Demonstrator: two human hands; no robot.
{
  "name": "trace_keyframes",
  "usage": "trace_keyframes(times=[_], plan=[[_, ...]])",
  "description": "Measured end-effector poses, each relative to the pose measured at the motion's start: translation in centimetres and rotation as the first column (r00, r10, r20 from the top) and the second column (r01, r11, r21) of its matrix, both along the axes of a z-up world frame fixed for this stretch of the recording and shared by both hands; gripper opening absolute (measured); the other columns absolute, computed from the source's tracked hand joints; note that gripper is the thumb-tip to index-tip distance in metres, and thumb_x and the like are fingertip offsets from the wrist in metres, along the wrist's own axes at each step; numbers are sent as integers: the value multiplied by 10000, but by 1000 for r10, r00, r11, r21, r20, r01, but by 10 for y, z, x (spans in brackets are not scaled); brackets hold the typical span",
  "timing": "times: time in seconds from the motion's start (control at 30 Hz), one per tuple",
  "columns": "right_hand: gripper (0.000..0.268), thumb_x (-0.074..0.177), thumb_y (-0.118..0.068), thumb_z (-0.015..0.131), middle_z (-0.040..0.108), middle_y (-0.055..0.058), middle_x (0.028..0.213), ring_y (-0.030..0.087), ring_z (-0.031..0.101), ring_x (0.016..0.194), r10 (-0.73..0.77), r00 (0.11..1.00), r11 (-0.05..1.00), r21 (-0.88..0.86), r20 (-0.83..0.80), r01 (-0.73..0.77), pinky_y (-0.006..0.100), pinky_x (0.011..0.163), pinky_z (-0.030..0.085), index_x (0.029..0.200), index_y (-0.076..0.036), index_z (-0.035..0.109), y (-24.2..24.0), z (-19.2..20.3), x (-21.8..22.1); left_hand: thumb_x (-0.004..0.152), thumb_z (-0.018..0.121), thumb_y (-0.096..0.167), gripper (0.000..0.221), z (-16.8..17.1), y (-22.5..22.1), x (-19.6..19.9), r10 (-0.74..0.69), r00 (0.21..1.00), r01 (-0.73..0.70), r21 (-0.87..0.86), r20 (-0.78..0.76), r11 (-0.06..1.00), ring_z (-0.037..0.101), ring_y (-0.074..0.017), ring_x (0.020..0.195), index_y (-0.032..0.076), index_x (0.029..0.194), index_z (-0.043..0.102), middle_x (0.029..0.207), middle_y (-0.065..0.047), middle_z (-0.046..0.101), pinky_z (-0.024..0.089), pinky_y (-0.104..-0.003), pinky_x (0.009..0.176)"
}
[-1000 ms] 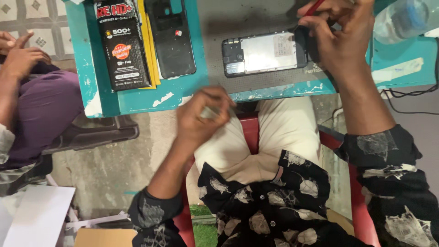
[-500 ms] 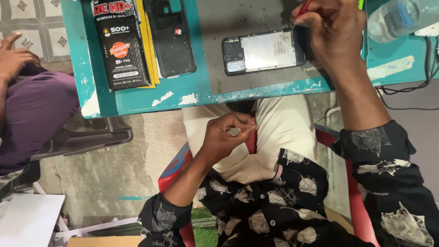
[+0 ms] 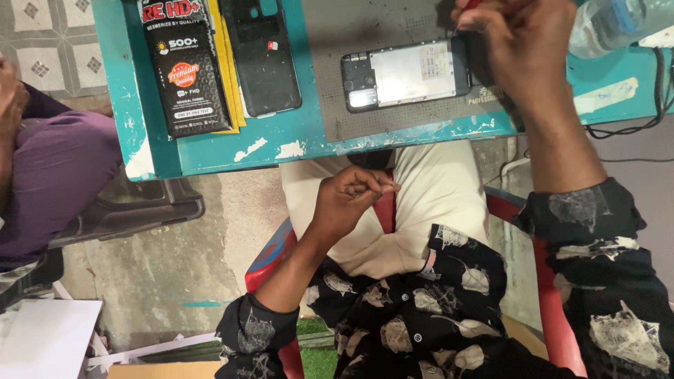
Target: The person uses a red screwdriver to remove screws from the back of a disassembled mobile phone placed on a workbench. They repeatedly unscrew and set aside small screws while working on the phone's internal components.
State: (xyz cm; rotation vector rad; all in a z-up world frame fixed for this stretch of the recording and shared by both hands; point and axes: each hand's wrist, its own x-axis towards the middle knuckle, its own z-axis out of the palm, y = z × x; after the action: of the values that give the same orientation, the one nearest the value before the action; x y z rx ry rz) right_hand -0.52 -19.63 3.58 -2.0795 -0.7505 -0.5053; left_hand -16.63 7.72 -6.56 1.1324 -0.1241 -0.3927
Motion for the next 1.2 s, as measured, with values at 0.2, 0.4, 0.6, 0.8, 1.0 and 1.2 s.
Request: trace_keyframes(times=[0.2,0.4,0.6,0.8,1.0,1.2], plan=[[675,1150,234,492,668,256,1128,341,733,947,21,996,939,340,81,-47,414,916,711,1530,-197,136,-13,-12,-30,1009,610,-116,115,1,-3,-2,-23,999,24,-27,44,999,718,-265,1183,-3,1026,593,1162,-159,707,599,-393,1073],[826,970,208,546,695,253,945,359,777,796,289,954,815,504,74,-286,462,689,679,1544,-246,164,29,-57,-104,1014,651,-73,94,12,-4,-5,27,979,-36,42,202,998,719,-247,1187,-2,1037,594,1179,-152,705,610,-383,1069],[878,973,113,634,692,273,1040,373,770,926,292,954,881,406,-64,-243,472,838,689,1573,-267,118,42,-65,-125,1002,679,-66,114,13,1,-8,88,961,-119,106,261,987,721,-213,1163,8,1042,603,1194,-151,710,609,-354,1044],[905,965,128,628,684,312,1085,373,772,970,295,952,898,365,-84,-246,457,862,689,1587,-258,95,40,-77,-134,969,717,-92,171,8,0,-10,111,962,-138,95,249,986,676,-129,1069,13,1055,613,1181,-145,717,562,-264,939],[902,928,127,647,696,303,1061,378,768,956,307,950,894,359,-55,-268,463,868,685,1575,-202,112,38,-78,-134,958,736,-89,189,8,-1,-10,114,963,-147,120,245,982,675,-109,1034,20,1046,609,1173,-141,721,577,-265,925],[857,941,126,652,693,311,1093,380,765,999,344,937,888,345,-57,-305,454,906,688,1553,-162,125,40,-75,-132,970,718,-80,177,10,0,-8,93,957,-140,156,276,978,704,-146,1123,27,1054,603,1164,-133,723,601,-295,995]])
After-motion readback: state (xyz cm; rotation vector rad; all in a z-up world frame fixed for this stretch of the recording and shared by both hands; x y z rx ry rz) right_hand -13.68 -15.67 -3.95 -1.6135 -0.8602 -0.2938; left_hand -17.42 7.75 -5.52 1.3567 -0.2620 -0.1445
